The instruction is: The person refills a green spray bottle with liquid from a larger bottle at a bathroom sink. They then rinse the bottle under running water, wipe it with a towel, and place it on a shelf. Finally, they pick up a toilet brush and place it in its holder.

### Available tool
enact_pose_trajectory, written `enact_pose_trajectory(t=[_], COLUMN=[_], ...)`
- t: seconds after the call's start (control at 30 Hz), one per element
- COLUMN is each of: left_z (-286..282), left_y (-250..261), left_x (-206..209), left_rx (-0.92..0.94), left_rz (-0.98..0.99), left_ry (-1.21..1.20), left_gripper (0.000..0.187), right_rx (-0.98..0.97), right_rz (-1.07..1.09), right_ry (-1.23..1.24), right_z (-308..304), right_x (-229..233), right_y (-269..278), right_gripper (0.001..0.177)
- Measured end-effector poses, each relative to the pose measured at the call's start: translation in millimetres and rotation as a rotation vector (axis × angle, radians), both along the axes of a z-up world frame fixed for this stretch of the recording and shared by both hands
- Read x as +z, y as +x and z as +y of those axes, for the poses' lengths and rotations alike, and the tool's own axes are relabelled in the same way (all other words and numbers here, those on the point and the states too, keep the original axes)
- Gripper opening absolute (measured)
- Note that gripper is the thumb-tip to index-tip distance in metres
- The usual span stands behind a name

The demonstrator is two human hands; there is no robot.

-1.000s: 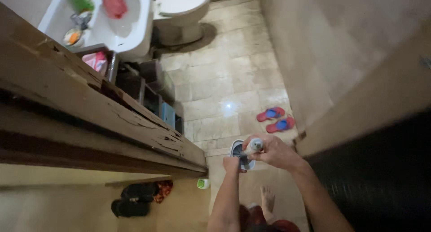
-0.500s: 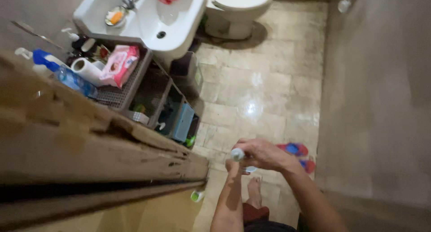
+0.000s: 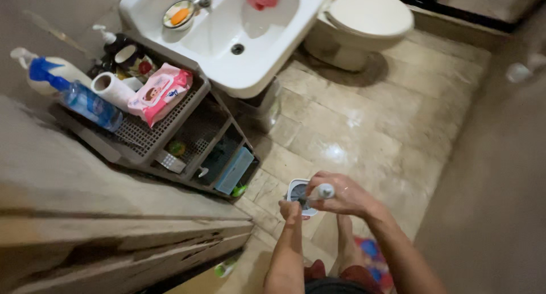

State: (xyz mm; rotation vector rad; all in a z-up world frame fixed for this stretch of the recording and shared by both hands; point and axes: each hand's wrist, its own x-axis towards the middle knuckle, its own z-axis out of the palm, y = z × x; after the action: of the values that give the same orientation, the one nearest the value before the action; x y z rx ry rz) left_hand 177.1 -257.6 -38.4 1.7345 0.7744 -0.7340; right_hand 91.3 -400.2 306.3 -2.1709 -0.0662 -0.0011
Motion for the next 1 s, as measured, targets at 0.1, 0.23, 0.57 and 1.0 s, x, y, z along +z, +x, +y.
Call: enact_pose_trajectory(t=[0.1,0.23,0.57,1.0], left_z=[-31,-65,-91,-133], left_y=[15,24,62,239], left_x=[-15,-28,-57,-334], left_rx=[0.236,0.395,0.459,0.73], left_rz=[0.019,-0.139,0.07,0.018], left_ry=[-0.121,-0.224,-0.082,-0.153], left_gripper=[0.056,0.053,0.024,0.035], right_rx=[0.07,0.167,0.515,0.524], right_rz=[-0.023,-0.029,0.101,0.152], right_ry=[-0.063,-0.026,0.005,-0.051], right_z=[-32,-74,-107,-115], right_x=[-21,-36,-85,-423], right_y=[44,85,224,398], right_gripper=[0.02,0.022,0.025,0.03])
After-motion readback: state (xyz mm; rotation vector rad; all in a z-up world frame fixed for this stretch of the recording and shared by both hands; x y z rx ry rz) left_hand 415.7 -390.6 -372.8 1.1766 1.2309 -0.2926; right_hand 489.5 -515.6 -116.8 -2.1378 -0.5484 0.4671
